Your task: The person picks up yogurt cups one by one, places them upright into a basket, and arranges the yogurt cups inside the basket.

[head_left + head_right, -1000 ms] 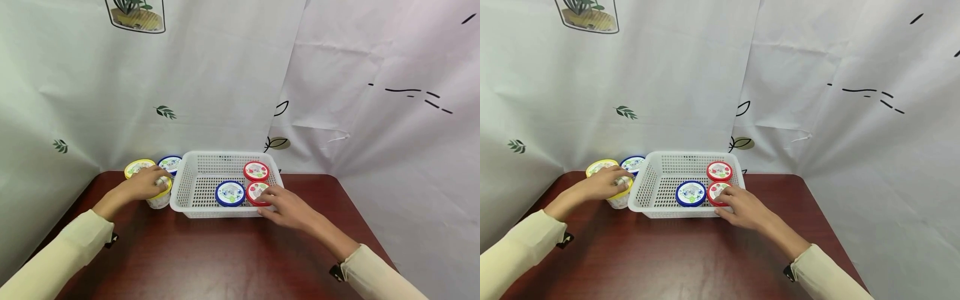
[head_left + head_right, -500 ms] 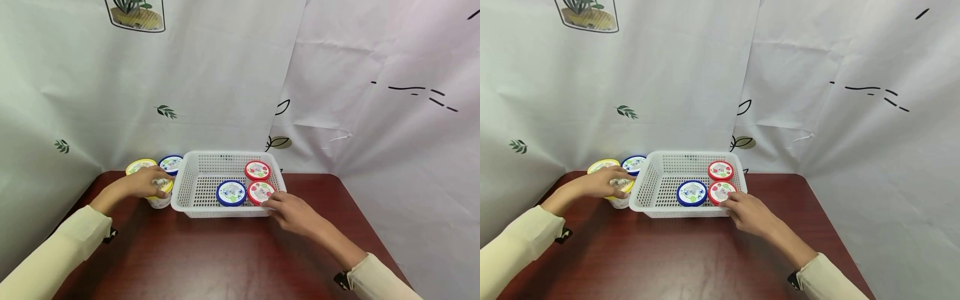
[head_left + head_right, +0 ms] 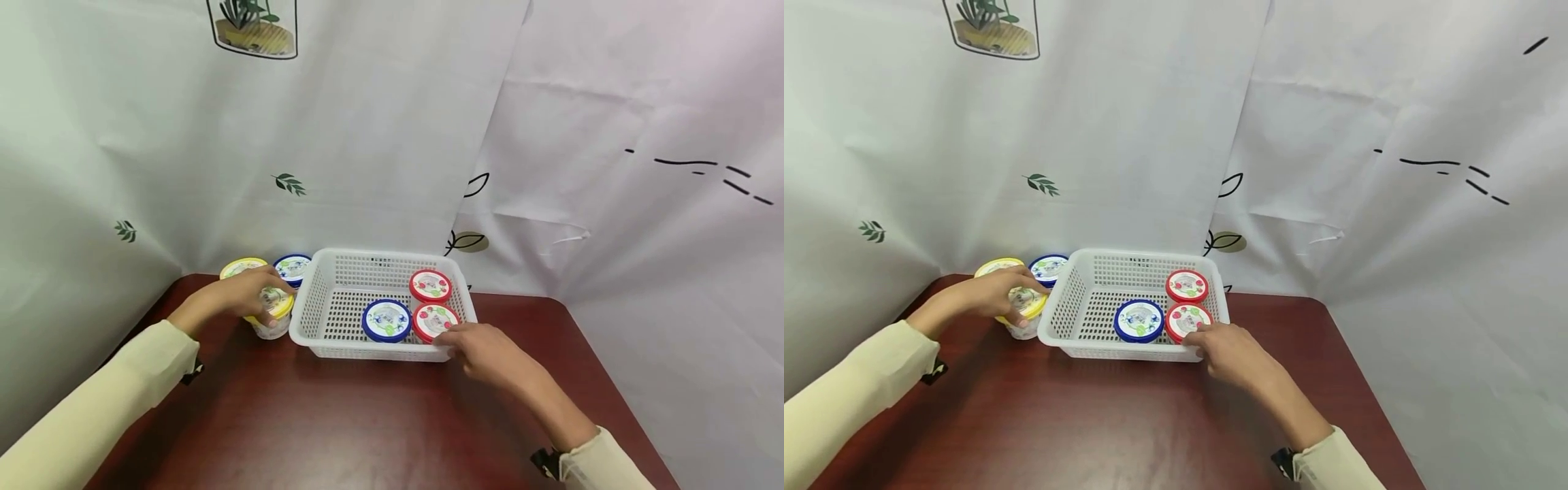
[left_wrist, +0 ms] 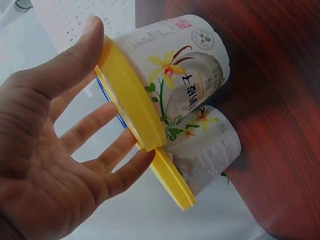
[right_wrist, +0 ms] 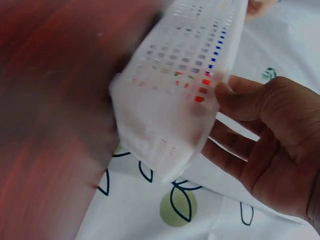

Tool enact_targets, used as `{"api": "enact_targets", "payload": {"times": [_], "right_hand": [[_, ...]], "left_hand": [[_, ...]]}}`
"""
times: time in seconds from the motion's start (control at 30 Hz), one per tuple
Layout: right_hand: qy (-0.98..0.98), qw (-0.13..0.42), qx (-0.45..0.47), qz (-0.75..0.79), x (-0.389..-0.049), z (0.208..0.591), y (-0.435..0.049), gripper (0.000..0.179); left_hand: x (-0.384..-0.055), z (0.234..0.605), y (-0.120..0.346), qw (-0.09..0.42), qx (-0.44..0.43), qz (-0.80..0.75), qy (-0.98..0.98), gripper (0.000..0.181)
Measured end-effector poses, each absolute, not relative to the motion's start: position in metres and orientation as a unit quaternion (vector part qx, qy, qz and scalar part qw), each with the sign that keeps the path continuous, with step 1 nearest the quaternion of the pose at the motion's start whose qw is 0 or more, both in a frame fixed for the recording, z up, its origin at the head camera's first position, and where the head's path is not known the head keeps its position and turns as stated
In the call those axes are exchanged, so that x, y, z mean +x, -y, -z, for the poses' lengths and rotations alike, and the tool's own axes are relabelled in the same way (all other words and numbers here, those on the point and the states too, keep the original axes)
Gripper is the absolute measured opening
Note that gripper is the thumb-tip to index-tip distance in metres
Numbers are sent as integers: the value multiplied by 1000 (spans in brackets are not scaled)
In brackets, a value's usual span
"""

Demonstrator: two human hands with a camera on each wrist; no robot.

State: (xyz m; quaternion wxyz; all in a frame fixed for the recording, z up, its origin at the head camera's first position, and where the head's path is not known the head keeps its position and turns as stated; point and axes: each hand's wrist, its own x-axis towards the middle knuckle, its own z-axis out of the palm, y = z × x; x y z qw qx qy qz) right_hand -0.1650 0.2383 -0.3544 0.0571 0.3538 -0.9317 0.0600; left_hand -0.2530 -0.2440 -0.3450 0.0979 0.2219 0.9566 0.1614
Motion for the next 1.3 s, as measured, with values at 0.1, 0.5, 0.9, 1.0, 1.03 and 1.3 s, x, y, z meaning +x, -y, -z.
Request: {"api": "enact_targets", "payload": {"times": [0.1,0.5,0.9,1.0,1.03,1.3], "right_hand": [[934,36,347,-76,-168,351,-238,34],[940,8,332,-71,-171,343,-232,36],[945,-11,323,-57,-172,337,-228,34],[947,-21,315,-58,-171,335,-229,35],[947,-25,313,-58,-171,335,-229,36],[944,-32,325,-54,-172,337,-230,38]], "left_hand": [[-253,343,243,102,219,-153,-958,68],[-258,342,239,127,213,-140,-958,71],[-256,340,237,135,216,-132,-958,70],[-254,339,233,146,209,-127,-959,71],[-253,339,232,153,205,-124,-959,72],[-249,337,230,180,187,-113,-959,75]]}}
